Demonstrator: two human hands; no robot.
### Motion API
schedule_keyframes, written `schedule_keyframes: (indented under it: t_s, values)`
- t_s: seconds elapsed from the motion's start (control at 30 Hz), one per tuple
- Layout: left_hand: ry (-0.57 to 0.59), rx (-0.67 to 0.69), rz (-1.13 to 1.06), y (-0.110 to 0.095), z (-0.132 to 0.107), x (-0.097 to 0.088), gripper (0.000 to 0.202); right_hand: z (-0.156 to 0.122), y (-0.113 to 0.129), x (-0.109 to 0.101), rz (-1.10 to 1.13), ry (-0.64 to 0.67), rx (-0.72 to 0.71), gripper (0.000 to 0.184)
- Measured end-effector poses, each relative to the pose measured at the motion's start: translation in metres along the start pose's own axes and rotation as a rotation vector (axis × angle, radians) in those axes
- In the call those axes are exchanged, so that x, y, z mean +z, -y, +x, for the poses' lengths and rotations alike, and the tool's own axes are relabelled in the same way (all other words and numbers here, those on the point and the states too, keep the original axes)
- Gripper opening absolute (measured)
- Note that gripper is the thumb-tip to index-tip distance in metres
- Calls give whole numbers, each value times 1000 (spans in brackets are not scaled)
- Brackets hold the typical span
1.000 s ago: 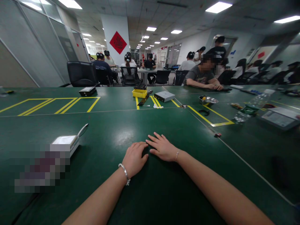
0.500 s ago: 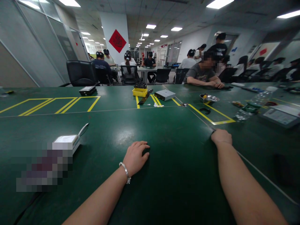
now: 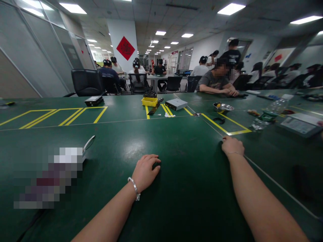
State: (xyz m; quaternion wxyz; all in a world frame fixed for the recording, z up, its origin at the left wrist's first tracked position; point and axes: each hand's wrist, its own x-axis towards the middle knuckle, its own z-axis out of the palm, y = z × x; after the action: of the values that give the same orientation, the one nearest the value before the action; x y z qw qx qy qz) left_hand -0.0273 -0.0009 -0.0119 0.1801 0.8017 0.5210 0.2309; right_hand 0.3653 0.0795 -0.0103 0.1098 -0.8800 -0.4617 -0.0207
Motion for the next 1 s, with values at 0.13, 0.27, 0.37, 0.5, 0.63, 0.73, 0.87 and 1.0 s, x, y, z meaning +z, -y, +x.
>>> schedule_keyframes:
  t_s: [0.13,0.27,0.37,0.5,0.63,0.73,0.87,1.0]
  values:
    - [-14,0,-20,2,0,1,21,-15,21,-12,83,-74,-201,35]
    - [-36,-33,-80,4,2,3,25,-48,69,-19,168,-104,-580,30]
    - [-74,-113,-190,5,3,4,32,-94,118,-17,218,-37,-870,23]
    - [-93,-172,-350,5,4,3,32,-162,161,-9,319,-36,-1290,17]
    - [-45,-152,-393,5,5,1,25,-187,167,-8,372,-65,-1450,22]
    - [-68,-198,-466,4,5,-1,22,-164,158,-16,301,-47,-1363,36]
    - [-158,-313,-693,5,8,-2,21,-102,122,-28,84,-169,-685,44]
    - [-172,-361,-895,6,9,-4,25,-46,63,-22,0,-183,-167,49]
